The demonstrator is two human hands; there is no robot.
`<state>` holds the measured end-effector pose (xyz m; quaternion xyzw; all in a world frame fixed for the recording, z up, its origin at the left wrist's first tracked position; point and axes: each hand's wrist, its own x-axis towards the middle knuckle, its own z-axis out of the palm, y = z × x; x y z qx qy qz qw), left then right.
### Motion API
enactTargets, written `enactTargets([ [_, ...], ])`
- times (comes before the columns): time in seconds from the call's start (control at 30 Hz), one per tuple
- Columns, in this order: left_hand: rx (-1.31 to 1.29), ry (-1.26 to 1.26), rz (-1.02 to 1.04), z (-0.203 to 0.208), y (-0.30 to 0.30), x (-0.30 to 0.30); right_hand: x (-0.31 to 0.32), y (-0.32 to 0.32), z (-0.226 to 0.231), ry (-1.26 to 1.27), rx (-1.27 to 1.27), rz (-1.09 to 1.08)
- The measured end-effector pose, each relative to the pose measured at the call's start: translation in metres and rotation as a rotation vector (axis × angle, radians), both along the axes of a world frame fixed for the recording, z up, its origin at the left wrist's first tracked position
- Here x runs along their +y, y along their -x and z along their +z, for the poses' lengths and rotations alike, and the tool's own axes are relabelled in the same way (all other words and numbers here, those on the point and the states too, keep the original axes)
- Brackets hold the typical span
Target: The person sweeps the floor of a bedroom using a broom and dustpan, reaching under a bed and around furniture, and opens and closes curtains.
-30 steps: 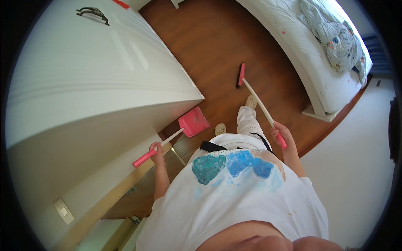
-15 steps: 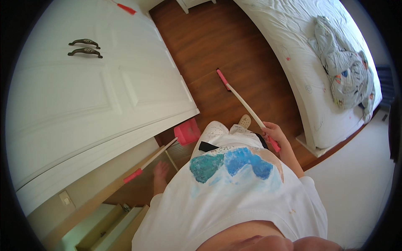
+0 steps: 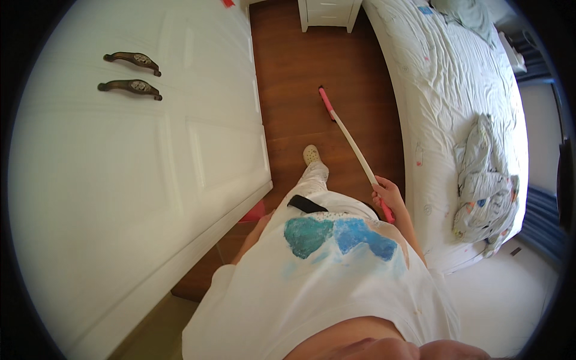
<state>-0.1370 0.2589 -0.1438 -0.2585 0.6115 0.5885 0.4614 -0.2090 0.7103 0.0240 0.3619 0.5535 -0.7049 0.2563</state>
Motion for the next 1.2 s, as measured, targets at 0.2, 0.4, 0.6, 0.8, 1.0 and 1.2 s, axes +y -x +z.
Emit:
enactTargets([
  [0.2, 0.143, 0.224, -0.071, 0.051, 0.104, 0.058, 0.035, 0.090, 0.012, -0.085, -0.020, -0.027],
  [0.4, 0.137, 0.342, 0.012, 0.088, 0.169, 0.079, 0.069, 0.188, 0.030, -0.048, -0.058, 0.013],
  [0.6, 0.105, 0.447, 0.139, 0.105, 0.206, 0.103, 0.113, 0.297, 0.015, -0.115, 0.015, 0.222],
  [0.8, 0.059, 0.505, 0.232, 0.119, 0.235, 0.144, 0.137, 0.411, -0.016, -0.177, 0.132, 0.517],
  [1.0, 0.024, 0.557, 0.319, 0.124, 0.261, 0.180, 0.133, 0.503, -0.009, -0.210, 0.006, 0.641],
  [1.2, -0.002, 0.527, 0.340, 0.111, 0.297, 0.199, 0.115, 0.571, -0.018, -0.216, -0.007, 0.741],
])
